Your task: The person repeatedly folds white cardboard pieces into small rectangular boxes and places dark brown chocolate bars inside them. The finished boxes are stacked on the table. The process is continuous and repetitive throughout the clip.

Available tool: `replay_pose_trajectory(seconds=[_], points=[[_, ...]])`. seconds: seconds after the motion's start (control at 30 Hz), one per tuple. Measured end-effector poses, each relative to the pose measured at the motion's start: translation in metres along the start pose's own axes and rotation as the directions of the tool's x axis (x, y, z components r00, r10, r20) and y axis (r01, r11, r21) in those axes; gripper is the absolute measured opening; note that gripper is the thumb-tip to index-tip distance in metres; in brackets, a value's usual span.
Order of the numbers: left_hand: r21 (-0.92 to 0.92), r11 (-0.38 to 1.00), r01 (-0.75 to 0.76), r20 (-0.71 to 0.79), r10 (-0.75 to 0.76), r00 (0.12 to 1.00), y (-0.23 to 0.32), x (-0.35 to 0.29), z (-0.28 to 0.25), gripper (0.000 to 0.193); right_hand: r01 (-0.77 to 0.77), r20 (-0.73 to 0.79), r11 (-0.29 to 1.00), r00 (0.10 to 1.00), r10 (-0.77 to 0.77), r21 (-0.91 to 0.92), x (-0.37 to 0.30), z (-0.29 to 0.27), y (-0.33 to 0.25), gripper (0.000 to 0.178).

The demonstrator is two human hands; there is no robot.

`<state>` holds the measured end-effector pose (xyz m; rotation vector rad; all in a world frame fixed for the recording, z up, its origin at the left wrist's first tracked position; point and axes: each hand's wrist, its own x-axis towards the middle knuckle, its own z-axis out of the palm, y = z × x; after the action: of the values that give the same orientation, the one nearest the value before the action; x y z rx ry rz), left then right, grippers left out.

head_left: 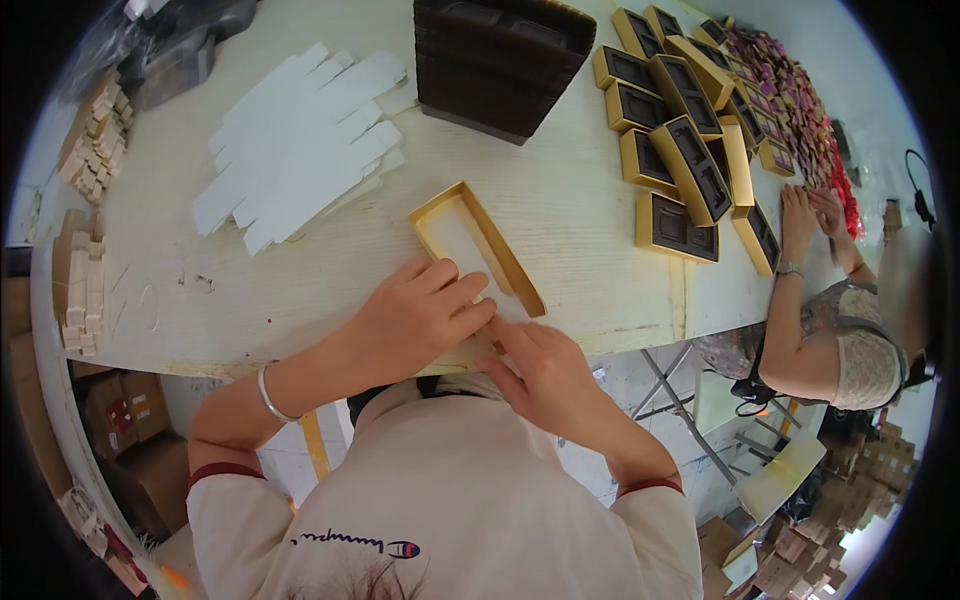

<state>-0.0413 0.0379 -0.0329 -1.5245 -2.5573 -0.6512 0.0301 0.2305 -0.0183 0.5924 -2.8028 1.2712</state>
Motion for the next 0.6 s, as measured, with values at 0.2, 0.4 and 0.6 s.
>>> replay_pose_trajectory(seconds=[0.2, 0.4, 0.6], points=[[-0.135, 0.989, -0.067, -0.064, 0.059, 0.996, -0.020, 0.003, -0.010, 0.033, 0.222, 0.149, 0.941, 0.971, -0.188, -0.256, 0.012, -0.050, 0.024, 0.050], [-0.289, 0.957, 0.007, -0.068, -0.028, 0.997, -0.017, 0.002, -0.005, 0.030, 0.283, 0.185, 0.949, 0.949, -0.256, -0.138, 0.017, -0.035, 0.043, 0.024], [-0.436, 0.858, 0.271, 0.048, -0.278, 0.959, 0.005, 0.009, 0.005, 0.019, 0.191, 0.010, 0.964, 0.981, -0.193, -0.185, 0.021, -0.005, 0.034, 0.016]])
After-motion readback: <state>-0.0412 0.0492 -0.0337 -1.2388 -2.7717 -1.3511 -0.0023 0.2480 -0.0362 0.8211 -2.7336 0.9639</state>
